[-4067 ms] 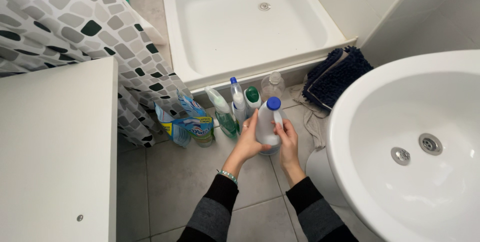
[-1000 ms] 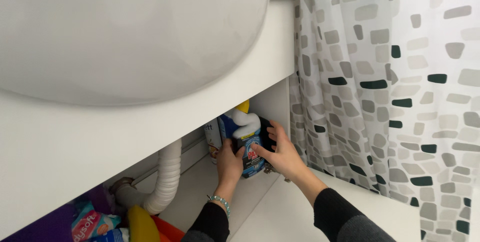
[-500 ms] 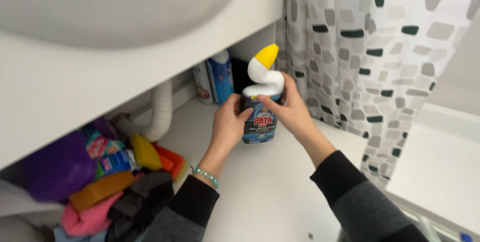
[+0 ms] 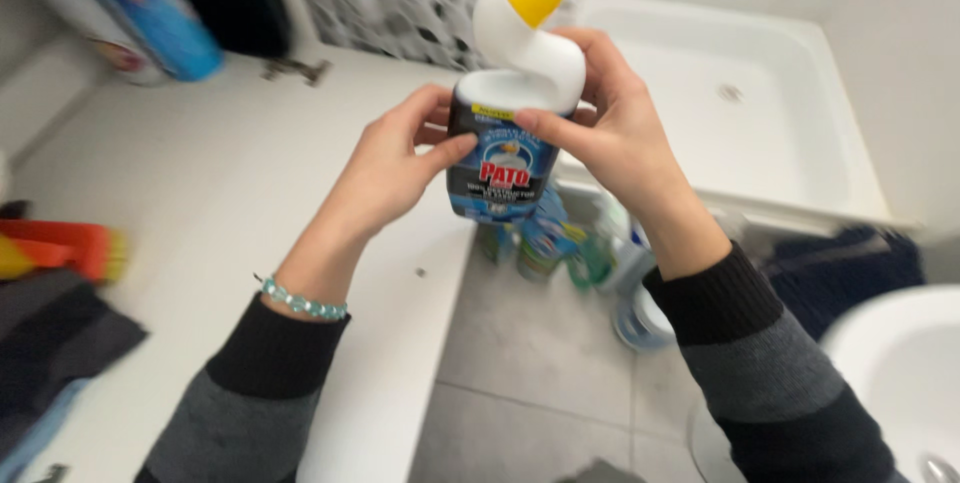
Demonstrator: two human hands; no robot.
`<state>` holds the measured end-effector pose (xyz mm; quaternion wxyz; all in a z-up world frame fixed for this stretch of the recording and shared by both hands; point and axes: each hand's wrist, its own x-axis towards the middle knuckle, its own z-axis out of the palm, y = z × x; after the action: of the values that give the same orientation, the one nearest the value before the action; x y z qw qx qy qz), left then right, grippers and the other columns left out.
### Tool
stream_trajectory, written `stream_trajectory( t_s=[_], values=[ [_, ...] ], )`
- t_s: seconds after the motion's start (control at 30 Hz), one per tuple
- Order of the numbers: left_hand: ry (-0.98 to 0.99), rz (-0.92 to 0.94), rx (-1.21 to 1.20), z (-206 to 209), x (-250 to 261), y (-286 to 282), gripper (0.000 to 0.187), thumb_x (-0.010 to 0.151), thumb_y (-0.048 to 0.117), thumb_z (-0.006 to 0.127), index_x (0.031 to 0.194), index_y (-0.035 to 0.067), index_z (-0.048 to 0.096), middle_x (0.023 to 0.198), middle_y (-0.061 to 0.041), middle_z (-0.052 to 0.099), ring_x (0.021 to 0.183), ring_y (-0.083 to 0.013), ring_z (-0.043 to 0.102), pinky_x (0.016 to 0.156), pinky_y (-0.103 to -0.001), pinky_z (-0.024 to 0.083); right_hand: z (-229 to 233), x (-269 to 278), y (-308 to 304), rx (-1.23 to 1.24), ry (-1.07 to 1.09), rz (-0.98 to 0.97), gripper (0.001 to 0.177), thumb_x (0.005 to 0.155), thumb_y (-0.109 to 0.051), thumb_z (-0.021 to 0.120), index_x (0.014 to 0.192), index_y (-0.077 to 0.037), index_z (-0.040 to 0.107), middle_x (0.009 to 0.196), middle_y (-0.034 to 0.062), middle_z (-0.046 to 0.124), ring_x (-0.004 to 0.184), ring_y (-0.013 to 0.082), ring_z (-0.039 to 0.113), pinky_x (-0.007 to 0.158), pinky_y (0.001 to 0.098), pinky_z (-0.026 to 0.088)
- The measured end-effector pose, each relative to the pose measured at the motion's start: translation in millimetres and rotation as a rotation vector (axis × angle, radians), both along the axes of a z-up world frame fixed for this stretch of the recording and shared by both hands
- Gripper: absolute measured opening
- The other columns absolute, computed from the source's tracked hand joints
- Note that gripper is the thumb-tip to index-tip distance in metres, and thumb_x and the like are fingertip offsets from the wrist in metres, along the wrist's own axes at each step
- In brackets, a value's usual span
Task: The person empties a cabinet under the bathroom sink by taking out several bottles of cleaning products, toiletries, and sponges, placing them on the floor and sink counter.
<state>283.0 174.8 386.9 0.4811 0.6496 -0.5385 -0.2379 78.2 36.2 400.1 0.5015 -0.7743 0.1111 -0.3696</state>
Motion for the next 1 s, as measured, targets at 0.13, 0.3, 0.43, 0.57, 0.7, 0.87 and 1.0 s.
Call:
stream_trajectory(
  t_s=[0.13,0.3,0.43,0.57,0.7,0.87,1.0],
  values=[
    [0.052,-0.158,0.11,-23.1,-35.4,-30.6,0.037,0.096,0.016,0.073,0.131,0.006,0.063,0.127,-0.011,0.075,0.119,-0.0239,0.074,0.097,-0.038,0.062,-21.2,-51.9,1.2,0.008,0.037,-0.135,0.058,0.095,-0.012,0.085,0.144,-0.009,0.054,0.129,0.0076,0.073,0.123,0.0182,0.073,0.099,0.0363,0.065],
    [-0.139,-0.307,0.212,-67.4,-64.8,-53.1,0.045,0.094,0.014,0.075,0.137,0.006,0.063,0.138,-0.014,0.068,0.126,-0.0286,0.07,0.101,-0.042,0.059,-89.0,-100.1,10.4,0.05,0.163,-0.347,0.061,0.089,-0.012,0.089,0.14,-0.007,0.055,0.127,0.0087,0.074,0.122,0.0195,0.074,0.1,0.0367,0.065],
    [-0.187,-0.367,0.249,-94.6,-76.4,-63.5,0.048,0.094,0.017,0.075,0.139,0.009,0.062,0.143,-0.013,0.065,0.13,-0.0285,0.067,0.104,-0.043,0.058,-167.7,-119.1,7.9,0.078,0.23,-0.488,0.061,0.085,-0.016,0.092,0.134,-0.007,0.057,0.124,0.0092,0.076,0.116,0.0193,0.076,0.092,0.0356,0.066],
    [-0.271,-0.432,0.276,-117.2,-84.1,-65.3,0.051,0.093,0.019,0.078,0.14,0.01,0.06,0.143,-0.013,0.064,0.131,-0.0286,0.065,0.106,-0.043,0.055,-251.0,-131.1,0.3,0.007,0.31,-0.63,0.063,0.081,-0.015,0.096,0.128,-0.005,0.056,0.121,0.0126,0.077,0.11,0.022,0.077,0.09,0.0366,0.063],
    [-0.327,-0.51,0.299,-137.4,-85.8,-69.9,0.061,0.087,0.021,0.083,0.142,0.011,0.058,0.144,-0.013,0.063,0.132,-0.0289,0.064,0.108,-0.041,0.053,-318.7,-143.2,-2.5,0.039,0.325,-0.698,0.058,0.081,-0.013,0.096,0.124,-0.005,0.058,0.117,0.0129,0.077,0.107,0.0238,0.078,0.091,0.0378,0.063],
    [-0.526,-0.586,0.441,-160.6,-89.4,-77.2,0.079,0.079,0.03,0.093,0.145,0.009,0.055,0.143,-0.016,0.06,0.134,-0.034,0.058,0.109,-0.042,0.05,-370.6,-149.1,-1.4,0.082,0.393,-0.766,0.056,0.08,-0.01,0.094,0.123,-0.005,0.058,0.117,0.0131,0.078,0.107,0.0271,0.078,0.09,0.0382,0.061],
    [-0.595,-0.587,0.508,-174.8,-93.8,-77.2,0.087,0.074,0.03,0.095,0.146,0.007,0.053,0.147,-0.015,0.057,0.136,-0.0334,0.056,0.109,-0.042,0.049,-404.9,-153.4,4.6,0.065,0.445,-0.789,0.057,0.078,-0.008,0.094,0.122,-0.005,0.058,0.119,0.0151,0.077,0.108,0.0322,0.076,0.092,0.0404,0.058]
  ],
)
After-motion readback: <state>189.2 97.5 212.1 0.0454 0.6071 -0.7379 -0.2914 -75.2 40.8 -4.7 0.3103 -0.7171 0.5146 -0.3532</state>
